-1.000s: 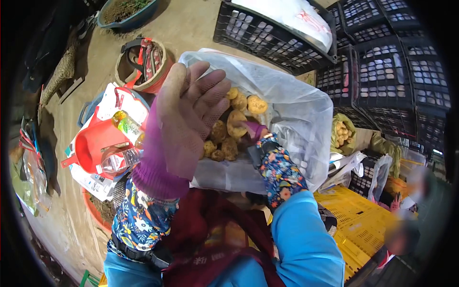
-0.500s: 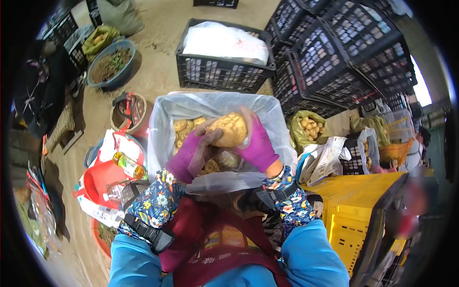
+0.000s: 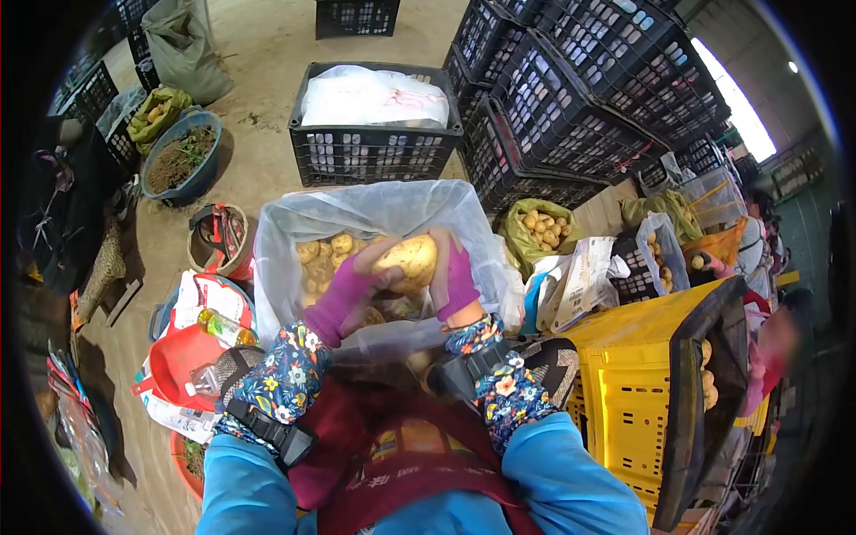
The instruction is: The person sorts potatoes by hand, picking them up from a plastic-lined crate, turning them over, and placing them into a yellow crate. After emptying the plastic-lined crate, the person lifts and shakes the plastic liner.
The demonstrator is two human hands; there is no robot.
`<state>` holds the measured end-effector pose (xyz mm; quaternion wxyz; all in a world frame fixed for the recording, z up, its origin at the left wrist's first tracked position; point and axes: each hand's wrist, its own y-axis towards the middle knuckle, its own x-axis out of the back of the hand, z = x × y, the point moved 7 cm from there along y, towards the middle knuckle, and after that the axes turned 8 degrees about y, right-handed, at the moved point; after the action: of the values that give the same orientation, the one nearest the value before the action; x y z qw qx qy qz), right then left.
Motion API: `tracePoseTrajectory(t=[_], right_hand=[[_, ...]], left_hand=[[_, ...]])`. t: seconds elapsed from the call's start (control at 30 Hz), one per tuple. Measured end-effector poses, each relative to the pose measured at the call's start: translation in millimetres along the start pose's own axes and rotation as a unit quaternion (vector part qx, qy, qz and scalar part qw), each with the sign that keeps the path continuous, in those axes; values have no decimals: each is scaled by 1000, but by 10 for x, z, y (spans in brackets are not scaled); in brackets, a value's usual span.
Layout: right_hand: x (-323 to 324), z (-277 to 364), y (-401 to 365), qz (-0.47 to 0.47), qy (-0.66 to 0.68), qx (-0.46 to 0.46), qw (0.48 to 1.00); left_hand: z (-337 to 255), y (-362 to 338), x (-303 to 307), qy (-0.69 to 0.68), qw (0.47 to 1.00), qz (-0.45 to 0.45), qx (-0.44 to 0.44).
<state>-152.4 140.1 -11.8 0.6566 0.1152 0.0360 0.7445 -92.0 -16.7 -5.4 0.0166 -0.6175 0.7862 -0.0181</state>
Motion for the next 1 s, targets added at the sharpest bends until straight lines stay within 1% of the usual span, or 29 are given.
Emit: tracePoseTrajectory(t=[0.07, 0.1, 0.13, 0.17, 0.23, 0.27, 0.3, 0.33, 0.37, 0.4, 0.43, 0.47, 0.5, 0.53, 0.57, 0.6, 0.67, 0.7, 0.73, 0.77, 0.8, 0.83, 0.87, 0.9, 0.93, 0.97, 1.0], right_hand=[[-12, 115, -26, 42, -39, 13, 998], [-94, 139, -82, 65, -9, -10, 998], [-144, 258, -134, 82, 1, 13, 997], [-193, 378, -188, 100, 12, 36, 994], [161, 473, -234, 57, 36, -6, 998], [352, 496, -255, 41, 54, -27, 997], [739, 458, -260, -11, 184, -28, 982], [1125, 421, -277, -63, 310, -16, 948], [1466, 872, -325, -65, 410, 19, 910], [1807, 1323, -375, -61, 505, 54, 859], [1967, 1719, -368, 38, 628, 78, 773], [2127, 2113, -381, 140, 727, 73, 668], [2714, 2157, -407, 147, 757, 120, 626], [2754, 2378, -424, 99, 797, 173, 570], [2730, 2448, -382, 128, 792, 199, 562], [2699, 2480, -314, 156, 787, 225, 553], [2365, 2273, 16, 103, 749, 146, 638], [2017, 2074, 188, 123, 761, 89, 631], [1604, 1815, 341, 146, 713, 42, 684], [1103, 1428, 490, 206, 703, -87, 675], [625, 1032, 589, 254, 686, -219, 646], [378, 544, 588, 68, 368, -179, 910], [-106, -20, 524, 153, 287, -264, 908], [-519, -309, 475, 314, 105, -236, 914], [-825, -876, 448, 365, -13, -201, 909], [-1131, -1432, 420, 411, -128, -157, 889], [-1348, -1639, 421, 399, -309, -100, 858]], left_hand=[[-18, 18, 18, -116, 992, -16, 41], [-46, 34, 113, -67, 996, -54, -6], [-137, 34, 161, 53, 996, -53, -49], [-250, 1, 185, 171, 980, -49, -91], [-176, 70, 267, 157, 983, -59, -71], [-214, 63, 296, 120, 988, -80, -53], [-266, 16, 323, 82, 990, -106, -32], [-246, -61, 372, 42, 990, -136, -8], [-166, -61, 479, 66, 988, -137, -39], [-85, -63, 584, 90, 984, -139, -70], [-121, -89, 570, -15, 986, -157, -48], [-109, -95, 591, -118, 977, -174, -29], [-99, -86, 658, -42, 983, -161, -80], [-36, -69, 765, -13, 981, -171, -94], [-31, -63, 852, 15, 978, -181, -107], [21, -85, 908, -41, 975, -198, -96], [-2, -143, 973, -153, 956, -235, -81], [-24, -171, 1032, -236, 936, -256, -50], [-19, -183, 1079, -318, 907, -275, -19], [13, -196, 1167, -305, 898, -318, 1], [23, -214, 1222, -330, 883, -335, 9], [16, -227, 1288, -355, 866, -351, 16], [22, -233, 1342, -380, 849, -367, 21], [14, -243, 1371, -398, 840, -368, 14], [-3, -254, 1395, -411, 835, -364, 13], [-27, -270, 1418, -425, 831, -359, 11], [-57, -285, 1445, -440, 825, -355, 10]])
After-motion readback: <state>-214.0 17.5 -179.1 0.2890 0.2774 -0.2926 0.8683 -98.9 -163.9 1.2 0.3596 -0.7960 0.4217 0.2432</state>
